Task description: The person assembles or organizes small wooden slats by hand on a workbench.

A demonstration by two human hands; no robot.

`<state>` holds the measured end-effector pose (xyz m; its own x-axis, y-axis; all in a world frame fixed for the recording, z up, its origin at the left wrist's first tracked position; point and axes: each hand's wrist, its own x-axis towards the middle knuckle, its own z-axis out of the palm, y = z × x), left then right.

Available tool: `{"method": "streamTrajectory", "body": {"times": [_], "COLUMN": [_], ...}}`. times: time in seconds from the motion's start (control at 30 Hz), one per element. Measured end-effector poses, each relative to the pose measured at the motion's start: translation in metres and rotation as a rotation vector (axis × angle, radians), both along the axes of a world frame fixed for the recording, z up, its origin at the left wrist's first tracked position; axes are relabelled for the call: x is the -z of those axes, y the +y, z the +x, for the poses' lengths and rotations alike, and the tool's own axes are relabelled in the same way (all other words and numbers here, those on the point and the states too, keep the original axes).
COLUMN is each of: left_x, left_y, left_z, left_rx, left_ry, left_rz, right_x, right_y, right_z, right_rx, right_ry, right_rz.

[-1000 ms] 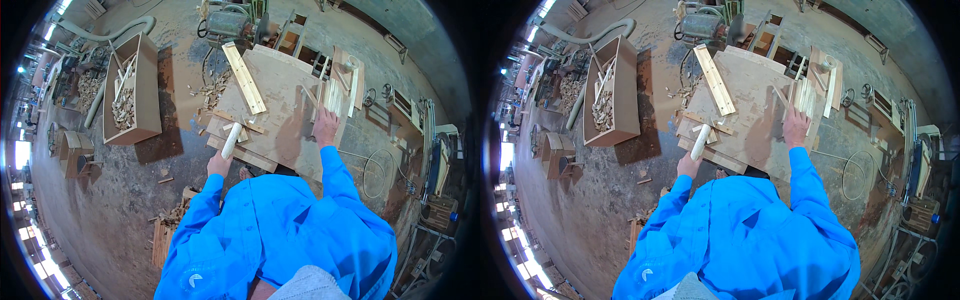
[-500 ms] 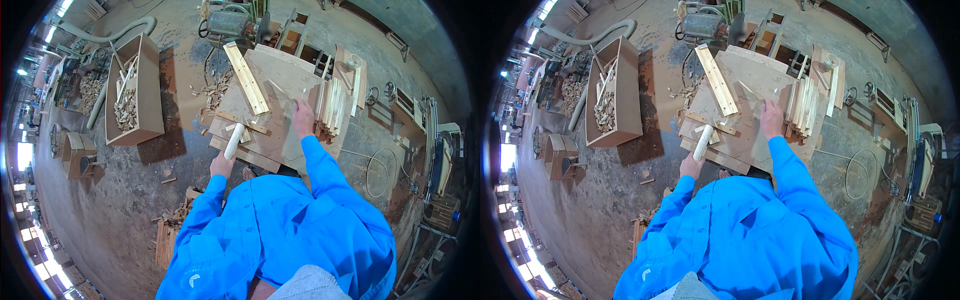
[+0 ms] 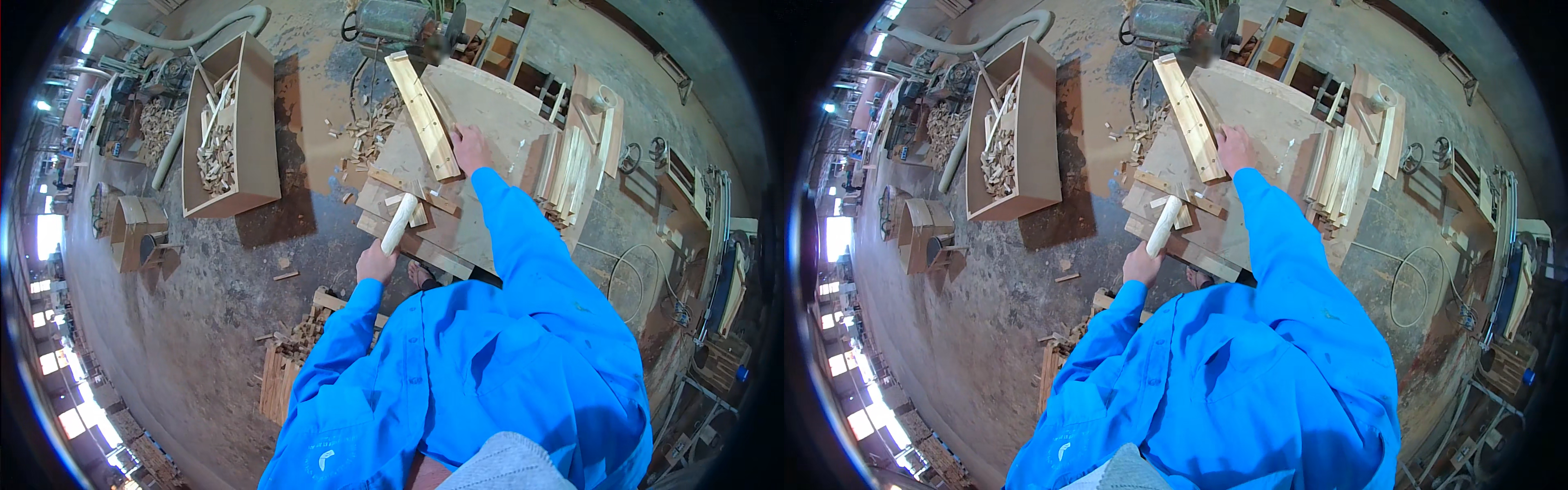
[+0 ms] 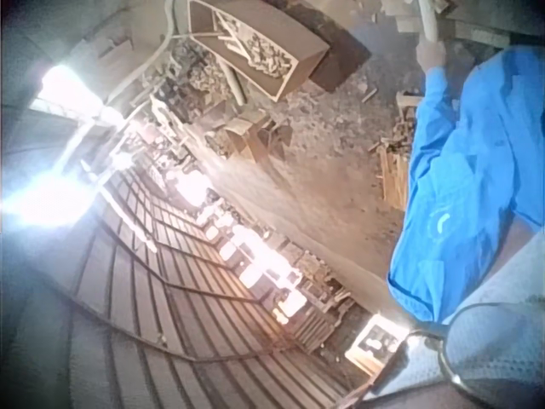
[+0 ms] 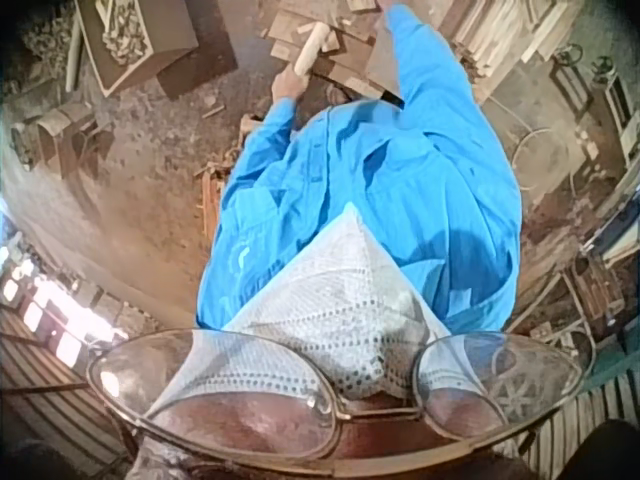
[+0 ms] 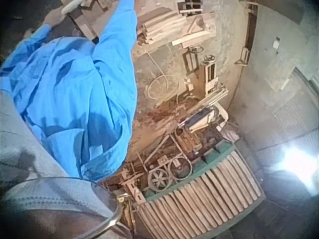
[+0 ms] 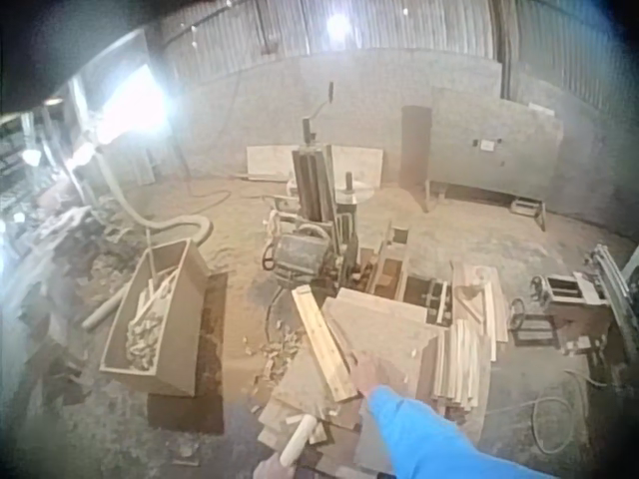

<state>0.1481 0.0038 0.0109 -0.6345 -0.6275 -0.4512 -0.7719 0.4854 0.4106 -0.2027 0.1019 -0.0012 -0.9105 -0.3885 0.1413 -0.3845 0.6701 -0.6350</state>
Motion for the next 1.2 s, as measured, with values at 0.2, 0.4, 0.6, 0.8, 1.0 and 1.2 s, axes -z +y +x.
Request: {"method": "streamTrajectory", "body": {"times": [0.2, 0.4, 0.6, 0.8, 1.0, 1.2], "left_x": [0.002, 0.002, -0.004, 0.001, 0.001, 0.002], "left_y": [0.000, -0.002, 0.002, -0.003, -0.005, -0.008], "left_z": [-0.005, -0.008, -0.035, -0.050, -0.084, -0.122], "left_rx": [0.056, 0.009, 0.027, 0.023, 0.022, 0.037], "left_ry": [0.058, 0.024, 0.005, -0.004, 0.033, 0.029], "left_rz": [-0.017, 0.011, 0.007, -0.026, -0.009, 0.002], "right_x": [0.006, 0.005, 0.013, 0.004, -0.007, -0.006], "right_y": [-0.031, -0.046, -0.043, -0.055, -0.058, -0.058], "right_z": [-0.027, -0.046, -0.080, -0.088, -0.122, -0.159], "right_rx": [-0.046, -0.125, -0.114, -0.097, -0.106, -0.103], "right_ry": [-0.020, -0.021, 0.038, -0.075, -0.126, -0.043], "right_rz": [-0.031, 0.030, -0.037, -0.029, 0.012, -0.015]}}
